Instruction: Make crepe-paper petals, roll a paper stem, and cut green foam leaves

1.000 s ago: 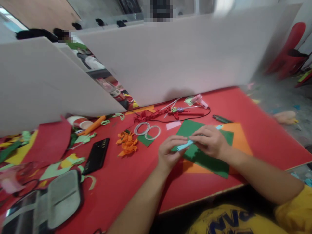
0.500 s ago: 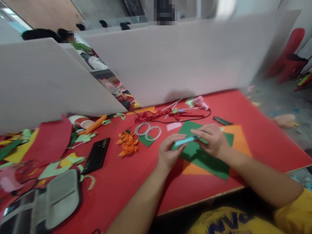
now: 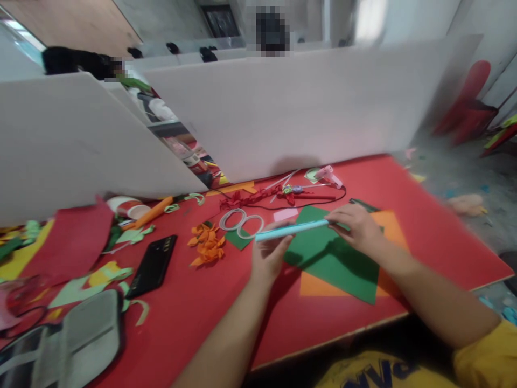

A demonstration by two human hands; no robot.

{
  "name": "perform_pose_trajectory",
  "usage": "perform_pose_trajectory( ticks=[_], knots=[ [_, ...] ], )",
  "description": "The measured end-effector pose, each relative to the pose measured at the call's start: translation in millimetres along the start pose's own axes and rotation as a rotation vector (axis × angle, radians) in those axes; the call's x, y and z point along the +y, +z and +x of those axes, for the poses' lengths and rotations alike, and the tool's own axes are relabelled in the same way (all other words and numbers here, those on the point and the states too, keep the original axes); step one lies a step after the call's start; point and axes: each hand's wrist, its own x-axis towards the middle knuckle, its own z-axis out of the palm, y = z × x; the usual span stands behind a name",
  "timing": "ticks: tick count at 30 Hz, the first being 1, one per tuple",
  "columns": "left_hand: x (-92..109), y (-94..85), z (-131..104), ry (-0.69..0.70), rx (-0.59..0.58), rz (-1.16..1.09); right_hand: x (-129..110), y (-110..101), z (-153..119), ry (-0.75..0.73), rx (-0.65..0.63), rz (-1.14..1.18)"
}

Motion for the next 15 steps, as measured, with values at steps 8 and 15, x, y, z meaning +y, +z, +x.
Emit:
perform_pose_trajectory(
  ticks=[8,15],
  knots=[
    [-7.9,-0.5,-0.9,-0.018,0.096,-0.041,-10.3,6.6,-0.5,0.106,0.055,0.189],
    [-3.2,0.0,2.9,-0.051,0.044,-0.078,-13.3,3.4,1.5,0.245,0.145,0.409]
  ],
)
